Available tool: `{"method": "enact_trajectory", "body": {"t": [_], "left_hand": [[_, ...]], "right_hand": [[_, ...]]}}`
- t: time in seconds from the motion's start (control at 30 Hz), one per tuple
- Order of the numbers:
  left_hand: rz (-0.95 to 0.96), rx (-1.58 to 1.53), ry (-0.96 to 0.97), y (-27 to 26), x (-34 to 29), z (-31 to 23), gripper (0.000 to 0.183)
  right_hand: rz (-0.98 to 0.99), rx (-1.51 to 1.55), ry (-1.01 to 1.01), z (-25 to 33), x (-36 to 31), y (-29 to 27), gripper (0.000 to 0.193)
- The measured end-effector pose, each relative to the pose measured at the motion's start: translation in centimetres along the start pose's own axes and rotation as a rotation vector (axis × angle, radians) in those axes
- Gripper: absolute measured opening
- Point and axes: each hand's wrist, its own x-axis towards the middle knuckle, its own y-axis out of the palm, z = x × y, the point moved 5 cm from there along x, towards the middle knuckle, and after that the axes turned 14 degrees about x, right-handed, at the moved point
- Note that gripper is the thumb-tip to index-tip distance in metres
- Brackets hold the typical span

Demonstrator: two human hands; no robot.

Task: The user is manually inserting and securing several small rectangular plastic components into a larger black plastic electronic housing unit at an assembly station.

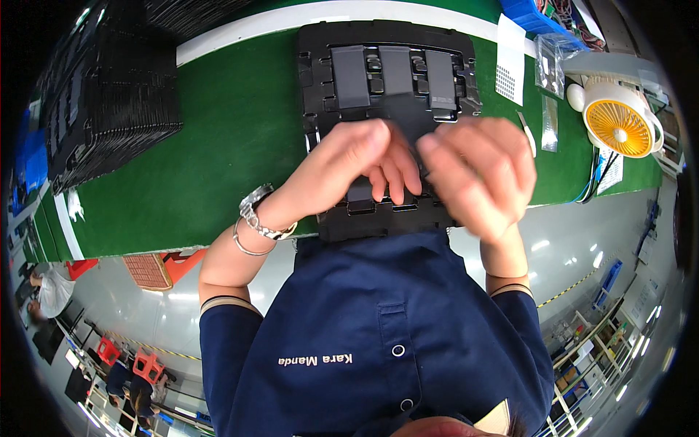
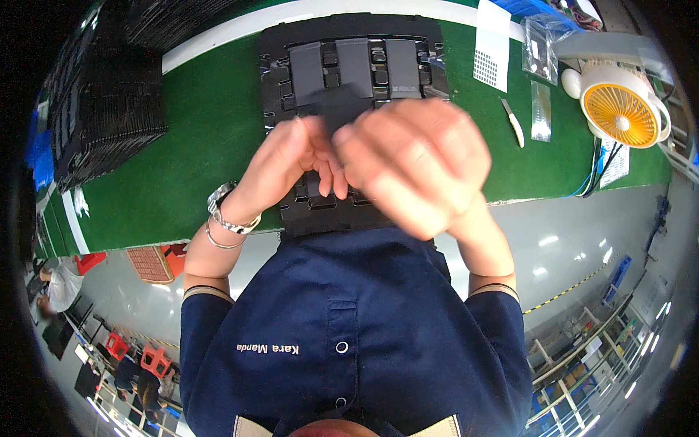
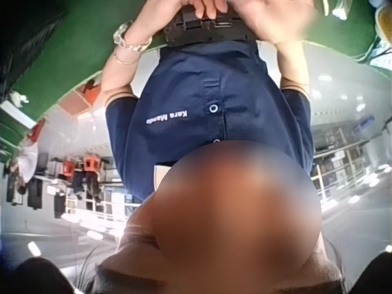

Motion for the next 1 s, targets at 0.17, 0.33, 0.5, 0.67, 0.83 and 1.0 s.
{"method": "enact_trajectory", "body": {"t": [0.17,0.33,0.5,0.67,0.83,1.0], "left_hand": [[-0.372,-0.142,0.006,-2.5,0.1,-0.3,0.035],[-0.533,-0.036,0.032,-3.4,-0.6,-0.7,0.024],[-0.552,0.031,0.065,-3.5,-0.7,-0.6,0.020],[-0.586,0.071,0.086,-3.4,-0.7,-0.8,0.019],[-0.600,0.224,0.116,-3.5,-0.7,-0.9,0.020],[-0.618,0.317,0.104,-3.4,-0.7,-0.8,0.023]], "right_hand": [[0.014,0.092,-0.085,1.2,0.4,3.4,0.031],[0.039,0.535,0.503,-2.1,0.4,3.2,0.014],[-0.033,1.100,1.048,-3.2,-1.0,5.8,0.014],[-0.021,1.138,1.033,-3.2,-1.4,6.4,0.014],[0.031,1.003,0.973,-3.2,-1.2,6.1,0.013],[0.084,0.875,0.920,-3.3,-1.2,5.8,0.011]]}}
